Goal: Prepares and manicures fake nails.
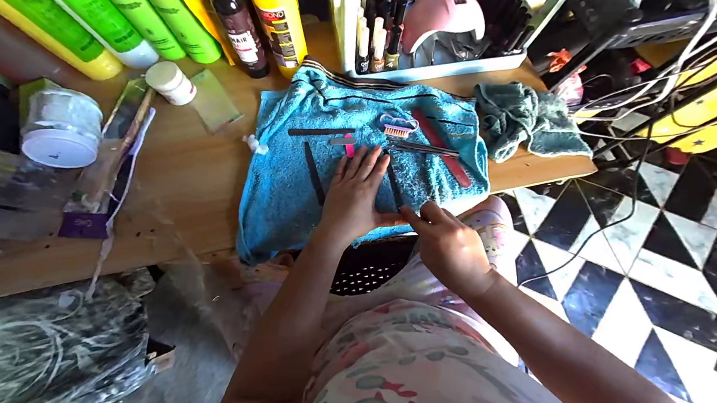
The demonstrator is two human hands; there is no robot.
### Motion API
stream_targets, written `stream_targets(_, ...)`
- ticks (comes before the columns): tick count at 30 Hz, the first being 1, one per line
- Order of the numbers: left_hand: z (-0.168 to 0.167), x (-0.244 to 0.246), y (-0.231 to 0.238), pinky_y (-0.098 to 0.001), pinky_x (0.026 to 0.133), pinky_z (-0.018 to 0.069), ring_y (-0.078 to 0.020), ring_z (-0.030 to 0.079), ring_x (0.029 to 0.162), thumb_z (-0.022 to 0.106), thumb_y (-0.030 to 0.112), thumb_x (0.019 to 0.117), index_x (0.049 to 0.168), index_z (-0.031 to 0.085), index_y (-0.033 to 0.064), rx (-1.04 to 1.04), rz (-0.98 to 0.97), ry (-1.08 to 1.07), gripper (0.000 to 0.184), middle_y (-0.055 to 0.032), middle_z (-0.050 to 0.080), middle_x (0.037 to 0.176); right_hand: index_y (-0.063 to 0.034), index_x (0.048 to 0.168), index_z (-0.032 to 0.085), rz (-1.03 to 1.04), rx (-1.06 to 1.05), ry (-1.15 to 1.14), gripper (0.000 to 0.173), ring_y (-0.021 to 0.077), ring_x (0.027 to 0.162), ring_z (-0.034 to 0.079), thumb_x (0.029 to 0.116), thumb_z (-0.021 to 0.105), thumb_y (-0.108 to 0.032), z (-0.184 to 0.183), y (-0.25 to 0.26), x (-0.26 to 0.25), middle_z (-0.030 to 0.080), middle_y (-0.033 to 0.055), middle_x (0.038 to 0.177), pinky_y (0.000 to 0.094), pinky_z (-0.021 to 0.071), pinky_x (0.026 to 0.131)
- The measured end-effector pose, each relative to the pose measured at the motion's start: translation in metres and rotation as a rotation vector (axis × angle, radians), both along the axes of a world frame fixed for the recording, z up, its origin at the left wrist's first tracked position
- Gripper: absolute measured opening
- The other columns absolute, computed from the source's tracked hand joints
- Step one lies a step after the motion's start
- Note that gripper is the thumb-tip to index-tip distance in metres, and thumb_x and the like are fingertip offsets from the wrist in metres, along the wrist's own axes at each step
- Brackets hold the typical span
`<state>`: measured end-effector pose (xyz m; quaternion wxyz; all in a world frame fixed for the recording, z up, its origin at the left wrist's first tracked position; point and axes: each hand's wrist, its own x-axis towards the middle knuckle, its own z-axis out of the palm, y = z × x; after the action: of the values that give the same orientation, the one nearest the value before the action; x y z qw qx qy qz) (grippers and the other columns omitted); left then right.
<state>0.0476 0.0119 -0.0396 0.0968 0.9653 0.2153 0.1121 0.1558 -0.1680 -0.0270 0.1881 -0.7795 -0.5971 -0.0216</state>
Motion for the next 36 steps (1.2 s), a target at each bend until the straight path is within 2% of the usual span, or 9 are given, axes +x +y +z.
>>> stream_targets(4, 0.002, 0.0, -0.002, -0.0549, 0.125, 0.0108, -0.0281, 0.017, 0.157, 0.068, 0.084, 0.0685, 0.159, 0.036, 0.0143, -0.02, 0.012, 0.027, 0.119, -0.0055, 0.026, 0.169, -0.0161, 0.118, 0.077, 0.021, -0.121, 0.169, 0.038, 0.0291, 0.075, 0.07, 0.0906, 0.059, 0.003, 0.028, -0.008, 0.012, 0.068, 0.0115, 0.098, 0.0519, 0.0581, 0.06)
stream_targets(7, 0.002, 0.0, -0.001, -0.0539, 0.126, 0.0104, -0.0285, 0.018, 0.157, 0.07, 0.083, 0.0678, 0.159, 0.037, 0.0131, -0.031, 0.006, 0.009, 0.119, -0.0063, 0.027, 0.168, -0.0167, 0.116, 0.079, 0.016, -0.063, 0.24, 0.037, 0.0256, 0.072, 0.068, 0.0906, 0.059, 0.0, 0.034, -0.002, 0.016, 0.067, 0.0102, 0.092, 0.049, 0.0574, 0.06)
stream_targets(12, 0.003, 0.0, -0.001, -0.0541, 0.126, 0.01, -0.0284, 0.017, 0.157, 0.069, 0.083, 0.0687, 0.159, 0.036, 0.0124, -0.036, 0.001, 0.02, 0.12, -0.0072, 0.026, 0.169, -0.0172, 0.12, 0.078, -0.04, -0.161, 0.192, 0.038, 0.0295, 0.073, 0.07, 0.0926, 0.057, -0.001, 0.032, 0.008, 0.007, 0.068, 0.0124, 0.1, 0.0519, 0.0574, 0.06)
stream_targets(18, 0.001, 0.0, 0.0, -0.0538, 0.126, 0.0106, -0.0287, 0.017, 0.157, 0.067, 0.084, 0.0689, 0.16, 0.036, 0.0135, -0.025, 0.002, 0.016, 0.119, -0.0067, 0.026, 0.169, -0.0128, 0.121, 0.076, -0.04, -0.089, 0.133, 0.039, 0.0327, 0.073, 0.07, 0.0891, 0.061, 0.003, 0.022, 0.03, 0.011, 0.068, 0.0155, 0.101, 0.053, 0.057, 0.058)
stream_targets(23, -0.001, -0.001, 0.0, -0.0554, 0.125, 0.0122, -0.0293, 0.02, 0.156, 0.069, 0.083, 0.0682, 0.158, 0.039, 0.0122, -0.023, -0.002, -0.029, 0.118, -0.0072, 0.029, 0.168, -0.016, 0.12, 0.077, -0.01, -0.02, 0.132, 0.039, 0.0284, 0.068, 0.068, 0.0894, 0.06, 0.0, 0.025, 0.015, 0.012, 0.067, 0.0121, 0.095, 0.0507, 0.0567, 0.055)
stream_targets(26, 0.0, -0.002, -0.001, -0.0551, 0.125, 0.0122, -0.0292, 0.019, 0.156, 0.067, 0.085, 0.0682, 0.158, 0.038, 0.0122, -0.014, 0.002, -0.009, 0.119, -0.0071, 0.028, 0.168, -0.0168, 0.122, 0.077, -0.02, -0.059, 0.11, 0.04, 0.0285, 0.068, 0.068, 0.0895, 0.06, -0.001, 0.02, -0.001, 0.002, 0.068, 0.012, 0.095, 0.0499, 0.0564, 0.054)
stream_targets(30, 0.001, 0.0, -0.001, -0.0549, 0.125, 0.0117, -0.0293, 0.019, 0.156, 0.066, 0.085, 0.0683, 0.159, 0.037, 0.0125, -0.012, 0.002, 0.016, 0.12, -0.007, 0.026, 0.168, -0.0126, 0.119, 0.077, -0.016, -0.001, 0.071, 0.04, 0.0295, 0.069, 0.068, 0.0865, 0.062, 0.004, 0.012, 0.011, 0.004, 0.067, 0.0132, 0.092, 0.0483, 0.0556, 0.052)
stream_targets(32, 0.001, 0.0, -0.001, -0.0545, 0.125, 0.0109, -0.0287, 0.018, 0.157, 0.069, 0.083, 0.0684, 0.159, 0.037, 0.013, -0.027, 0.005, 0.012, 0.119, -0.0067, 0.027, 0.168, -0.0113, 0.119, 0.077, -0.009, 0.003, 0.073, 0.039, 0.0306, 0.071, 0.069, 0.0862, 0.062, 0.005, 0.013, 0.022, 0.009, 0.068, 0.0142, 0.095, 0.0495, 0.0567, 0.054)
stream_targets(36, 0.0, 0.0, -0.001, -0.0537, 0.126, 0.0108, -0.0278, 0.018, 0.157, 0.07, 0.083, 0.0681, 0.159, 0.038, 0.0127, -0.028, 0.002, -0.003, 0.119, -0.0064, 0.027, 0.168, -0.0129, 0.119, 0.077, -0.001, -0.014, 0.112, 0.038, 0.0302, 0.07, 0.069, 0.088, 0.061, 0.003, 0.02, 0.022, 0.013, 0.068, 0.0137, 0.098, 0.0508, 0.0572, 0.056)
